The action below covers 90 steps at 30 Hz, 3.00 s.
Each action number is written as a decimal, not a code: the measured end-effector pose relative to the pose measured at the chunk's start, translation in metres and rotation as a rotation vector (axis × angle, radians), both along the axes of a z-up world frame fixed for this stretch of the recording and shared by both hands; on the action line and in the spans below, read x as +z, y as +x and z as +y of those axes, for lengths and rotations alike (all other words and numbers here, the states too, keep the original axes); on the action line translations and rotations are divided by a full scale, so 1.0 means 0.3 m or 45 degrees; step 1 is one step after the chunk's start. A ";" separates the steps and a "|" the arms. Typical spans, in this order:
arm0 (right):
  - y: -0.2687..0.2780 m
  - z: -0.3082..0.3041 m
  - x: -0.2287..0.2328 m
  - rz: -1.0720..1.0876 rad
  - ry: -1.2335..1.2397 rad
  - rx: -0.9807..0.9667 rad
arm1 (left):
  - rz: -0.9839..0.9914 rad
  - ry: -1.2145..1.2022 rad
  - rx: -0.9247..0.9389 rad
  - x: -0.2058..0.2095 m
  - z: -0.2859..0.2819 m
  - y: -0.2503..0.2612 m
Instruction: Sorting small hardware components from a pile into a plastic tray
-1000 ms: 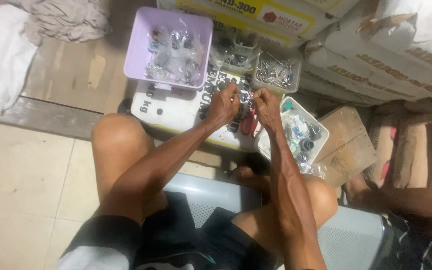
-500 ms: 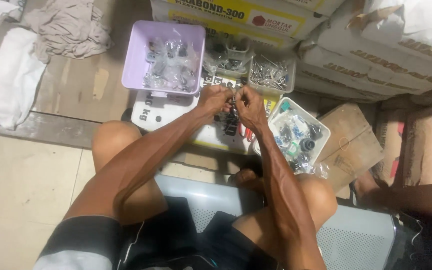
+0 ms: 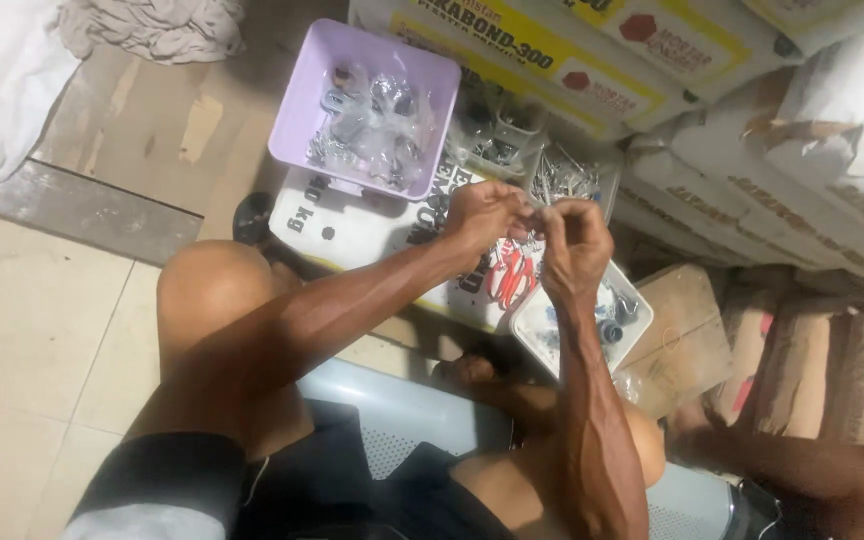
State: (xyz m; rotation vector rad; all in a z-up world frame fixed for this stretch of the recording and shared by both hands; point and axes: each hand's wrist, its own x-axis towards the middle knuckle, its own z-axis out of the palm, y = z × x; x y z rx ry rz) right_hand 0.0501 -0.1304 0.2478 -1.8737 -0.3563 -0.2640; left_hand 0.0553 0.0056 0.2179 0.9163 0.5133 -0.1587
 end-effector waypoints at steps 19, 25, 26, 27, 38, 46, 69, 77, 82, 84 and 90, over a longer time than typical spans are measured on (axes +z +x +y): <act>-0.027 0.005 -0.003 0.945 0.935 -0.067 | -0.235 0.266 0.068 -0.037 0.060 -0.017; -0.025 -0.011 -0.028 0.903 0.896 -0.076 | -0.265 0.405 -0.024 0.012 0.054 -0.025; -0.025 -0.007 -0.026 0.879 0.887 -0.072 | -0.257 0.373 -0.034 -0.003 0.052 -0.022; -0.026 -0.001 -0.023 0.857 0.877 -0.067 | -0.246 0.341 -0.043 -0.018 0.053 -0.021; -0.033 0.042 -0.012 0.774 0.714 -0.005 | -0.252 0.252 -0.068 -0.065 0.074 -0.006; -0.038 0.038 -0.013 0.748 0.619 0.019 | -0.261 0.287 -0.115 -0.071 0.087 -0.018; 0.047 -0.130 -0.385 0.136 -0.744 0.258 | -0.474 1.300 -0.607 -0.405 0.023 0.036; 0.028 -0.150 -0.463 0.458 -1.147 0.204 | -0.247 1.526 -0.824 -0.441 0.064 0.028; 0.067 -0.119 -0.535 0.239 -1.131 -0.070 | -0.146 1.559 -1.014 -0.523 0.115 0.001; 0.064 -0.103 -0.535 0.347 -1.167 -0.133 | -0.233 1.540 -0.922 -0.458 0.143 -0.007; 0.093 -0.043 -0.553 0.410 -1.223 -0.171 | -0.331 1.448 -0.837 -0.446 0.184 -0.026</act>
